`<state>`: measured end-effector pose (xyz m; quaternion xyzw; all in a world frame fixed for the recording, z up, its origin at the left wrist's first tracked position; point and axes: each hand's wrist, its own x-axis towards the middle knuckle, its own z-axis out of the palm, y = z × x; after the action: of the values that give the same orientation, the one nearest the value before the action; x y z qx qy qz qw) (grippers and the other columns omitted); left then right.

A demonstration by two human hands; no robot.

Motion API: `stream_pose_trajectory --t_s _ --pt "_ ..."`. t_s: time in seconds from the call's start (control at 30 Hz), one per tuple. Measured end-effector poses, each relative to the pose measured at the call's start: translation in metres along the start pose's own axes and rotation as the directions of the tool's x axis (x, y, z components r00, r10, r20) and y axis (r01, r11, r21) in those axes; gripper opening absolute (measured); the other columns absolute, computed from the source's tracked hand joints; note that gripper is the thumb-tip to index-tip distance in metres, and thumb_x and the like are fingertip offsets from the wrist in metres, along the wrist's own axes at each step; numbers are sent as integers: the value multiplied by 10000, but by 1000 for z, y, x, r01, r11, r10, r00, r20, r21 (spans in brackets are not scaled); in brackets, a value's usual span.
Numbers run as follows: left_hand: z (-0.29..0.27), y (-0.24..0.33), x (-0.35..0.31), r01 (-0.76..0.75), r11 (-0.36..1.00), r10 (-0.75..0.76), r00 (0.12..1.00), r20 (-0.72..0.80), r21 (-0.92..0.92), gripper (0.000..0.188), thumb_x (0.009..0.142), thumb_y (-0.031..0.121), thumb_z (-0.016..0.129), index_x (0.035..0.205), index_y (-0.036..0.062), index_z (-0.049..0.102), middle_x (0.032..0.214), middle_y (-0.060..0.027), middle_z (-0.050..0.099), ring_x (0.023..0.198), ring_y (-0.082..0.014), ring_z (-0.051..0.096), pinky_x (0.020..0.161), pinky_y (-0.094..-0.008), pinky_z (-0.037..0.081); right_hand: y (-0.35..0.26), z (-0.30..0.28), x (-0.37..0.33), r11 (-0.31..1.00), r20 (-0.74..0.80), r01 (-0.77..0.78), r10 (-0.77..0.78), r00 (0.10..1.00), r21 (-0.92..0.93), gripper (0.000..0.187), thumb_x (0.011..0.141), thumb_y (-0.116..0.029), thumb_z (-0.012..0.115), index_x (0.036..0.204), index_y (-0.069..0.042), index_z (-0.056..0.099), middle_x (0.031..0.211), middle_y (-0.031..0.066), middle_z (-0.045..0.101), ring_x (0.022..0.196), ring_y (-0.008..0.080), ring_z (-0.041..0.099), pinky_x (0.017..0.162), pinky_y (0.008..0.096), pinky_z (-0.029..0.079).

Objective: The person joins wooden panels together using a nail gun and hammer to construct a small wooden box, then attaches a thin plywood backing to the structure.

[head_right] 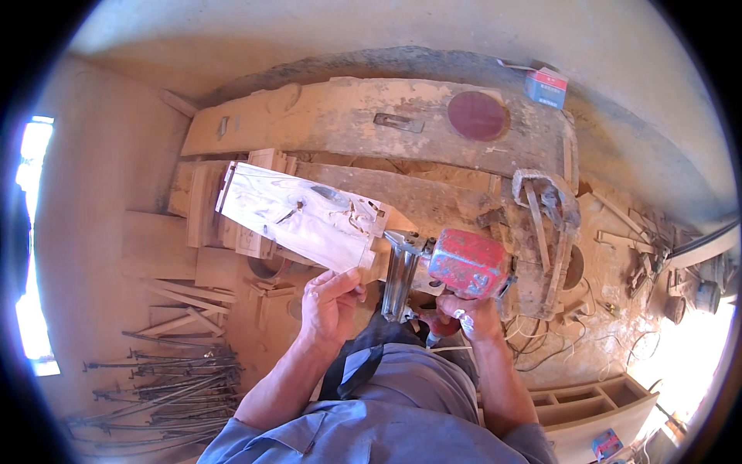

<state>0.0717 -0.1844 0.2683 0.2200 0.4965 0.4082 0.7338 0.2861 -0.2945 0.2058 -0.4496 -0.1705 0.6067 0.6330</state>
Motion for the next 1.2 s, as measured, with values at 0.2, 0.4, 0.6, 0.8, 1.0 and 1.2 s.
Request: stream_pose_trajectory --t_s 0.2,0.4,0.6,0.8,1.0,1.2 --pt "1 -1 1 -5 1000 5 999 -36 8 212 830 39 795 672 38 653 689 -76 655 662 -170 597 670 -318 453 3 3 0 997 -68 60 -57 996 41 461 706 -45 749 1138 59 625 824 121 633 511 195 547 451 315 412" --pt "2 -5 4 -16 1000 17 1000 -20 11 211 838 41 795 684 47 651 686 -69 647 665 -159 596 666 -321 454 9 -8 -12 1000 -66 9 -10 998 -4 466 705 -71 762 1134 58 632 847 121 643 527 193 557 446 307 414" --pt "-12 -13 9 7 997 2 994 111 -80 120 884 85 776 856 -1 697 865 -101 704 815 -186 643 770 -339 492 10 -4 -20 999 -71 44 -44 997 5 489 705 -104 789 1136 67 632 854 125 650 525 186 550 444 305 410" --pt "4 -12 5 -62 996 65 996 54 -57 144 858 76 793 792 22 678 803 -54 673 803 -147 607 811 -296 456 20 -11 -24 997 6 24 -25 1000 67 439 757 -48 767 1161 47 625 832 95 643 540 169 563 479 314 438" --pt "-5 -7 13 -17 1000 17 999 45 -2 217 822 13 788 677 57 632 722 -19 622 767 -136 595 783 -291 453 23 -9 -24 994 27 17 -20 999 105 405 781 -4 751 1159 30 607 847 88 635 569 173 587 499 317 461" --pt "-22 -14 21 -26 999 24 997 77 32 82 831 20 764 850 -4 687 935 -102 702 909 -215 670 899 -366 500 19 -6 -23 996 30 -1 -1 1000 90 359 764 -1 765 1096 25 629 783 85 629 561 182 589 506 325 467"
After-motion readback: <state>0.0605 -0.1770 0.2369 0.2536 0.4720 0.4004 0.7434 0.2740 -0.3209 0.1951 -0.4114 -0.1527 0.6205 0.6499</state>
